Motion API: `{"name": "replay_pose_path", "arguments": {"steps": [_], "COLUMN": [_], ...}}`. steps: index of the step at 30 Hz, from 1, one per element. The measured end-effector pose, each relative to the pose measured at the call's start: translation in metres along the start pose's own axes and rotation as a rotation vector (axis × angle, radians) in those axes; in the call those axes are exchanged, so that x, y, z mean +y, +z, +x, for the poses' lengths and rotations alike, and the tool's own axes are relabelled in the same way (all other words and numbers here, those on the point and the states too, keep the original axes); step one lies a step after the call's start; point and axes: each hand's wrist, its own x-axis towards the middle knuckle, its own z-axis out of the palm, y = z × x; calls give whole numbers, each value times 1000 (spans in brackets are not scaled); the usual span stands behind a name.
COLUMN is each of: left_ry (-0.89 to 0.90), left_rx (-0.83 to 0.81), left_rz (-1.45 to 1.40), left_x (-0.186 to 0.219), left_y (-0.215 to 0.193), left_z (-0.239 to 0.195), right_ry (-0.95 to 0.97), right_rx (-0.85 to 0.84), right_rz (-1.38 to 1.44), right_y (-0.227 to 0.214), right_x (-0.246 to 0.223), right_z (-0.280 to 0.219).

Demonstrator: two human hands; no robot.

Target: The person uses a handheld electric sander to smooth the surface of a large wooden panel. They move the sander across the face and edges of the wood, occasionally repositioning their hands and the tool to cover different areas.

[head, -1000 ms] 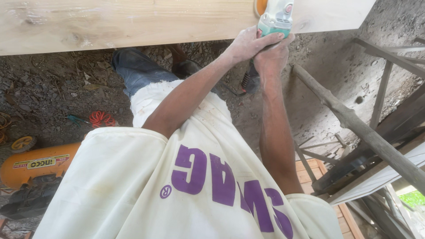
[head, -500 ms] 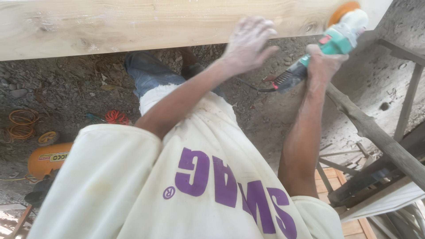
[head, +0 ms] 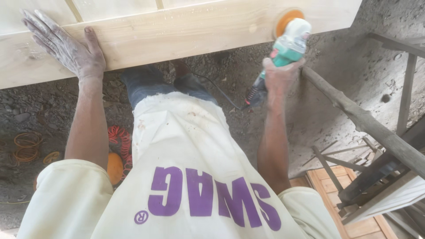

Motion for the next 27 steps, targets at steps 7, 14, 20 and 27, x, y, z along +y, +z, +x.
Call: {"name": "replay_pose_path", "arguments": {"steps": [7, 14, 20, 27], "left_ry": [-194, -366, -346, -367], "left_rx": [-282, -318, -279, -305], "left_rz": [96, -177, -144, -135], "left_x": [-3, -15, -7, -1], "left_y": [-16, -29, -45, -59], "left_z": [11, 17, 14, 13], "right_ry": [-283, -232, -66, 43], "right_rx": [-257, -256, -136, -124], "right_rz": [-215, -356, -171, -107], "right_y": [45, 24, -31, -3], "right_x": [-46, -28, 12, -7], "right_z": [-52, -12, 81, 65]}}
